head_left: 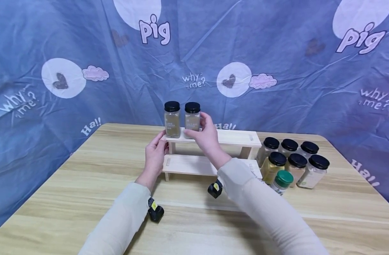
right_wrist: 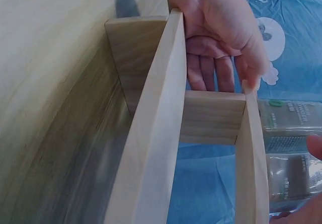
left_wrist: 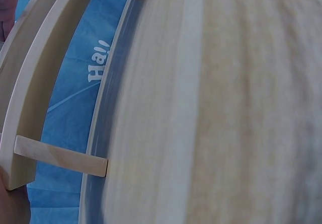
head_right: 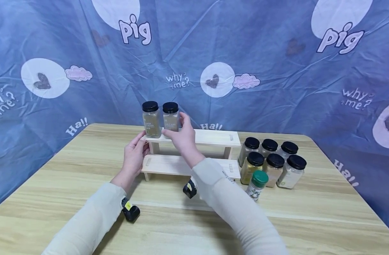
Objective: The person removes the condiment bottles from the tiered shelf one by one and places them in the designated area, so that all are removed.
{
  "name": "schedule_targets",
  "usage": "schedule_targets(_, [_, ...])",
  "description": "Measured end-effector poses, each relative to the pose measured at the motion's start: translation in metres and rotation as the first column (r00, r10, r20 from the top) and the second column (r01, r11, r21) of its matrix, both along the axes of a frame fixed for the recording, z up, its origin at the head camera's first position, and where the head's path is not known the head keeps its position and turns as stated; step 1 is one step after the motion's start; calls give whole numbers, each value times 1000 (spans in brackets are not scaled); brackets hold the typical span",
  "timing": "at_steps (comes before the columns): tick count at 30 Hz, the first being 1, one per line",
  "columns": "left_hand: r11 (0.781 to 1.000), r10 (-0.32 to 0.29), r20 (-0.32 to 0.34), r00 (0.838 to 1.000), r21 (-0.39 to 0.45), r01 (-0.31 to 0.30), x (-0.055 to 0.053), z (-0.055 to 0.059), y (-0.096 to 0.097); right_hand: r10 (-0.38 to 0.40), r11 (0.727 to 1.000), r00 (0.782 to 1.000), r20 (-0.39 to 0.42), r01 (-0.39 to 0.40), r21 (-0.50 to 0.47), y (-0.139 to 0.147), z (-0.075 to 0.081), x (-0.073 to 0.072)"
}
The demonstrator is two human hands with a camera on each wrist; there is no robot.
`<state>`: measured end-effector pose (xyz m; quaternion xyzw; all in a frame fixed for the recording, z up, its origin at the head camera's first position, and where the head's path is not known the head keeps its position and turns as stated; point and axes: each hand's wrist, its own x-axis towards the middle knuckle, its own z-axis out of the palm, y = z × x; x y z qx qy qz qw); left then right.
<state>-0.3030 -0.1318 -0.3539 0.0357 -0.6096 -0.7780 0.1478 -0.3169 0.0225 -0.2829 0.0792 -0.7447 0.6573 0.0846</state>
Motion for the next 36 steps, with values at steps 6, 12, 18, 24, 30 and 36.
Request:
schedule_targets(6, [1000,-7,-1,1000,1,7,1,1,0,-25,998,999,-26,27,64,-4,-5,-4])
schedule_targets(12, [1000,-3,-1,1000,3,3,2,2,1,-34,994,997,-69,41,98,-4,-6,-5])
schedule_targets(18, [1000,-4,-6,1000,9,4,2,3,1,-70,981,992,-108,88,170,-7,-7,-6])
schedule_targets(24, [1000,-1,-18,1000,25,2,1,1,1,-100,967,983,-151,132,217,-6,-8,-6])
schedule_targets(30, [999,-5,-26,1000,33,6,0,0,1,-97,968,985,-145,127,215,-4,-7,-6])
schedule_targets(36, [1000,1,-16,1000,24,0,0,0,1,-91,975,986,-141,117,188,-3,-6,-6])
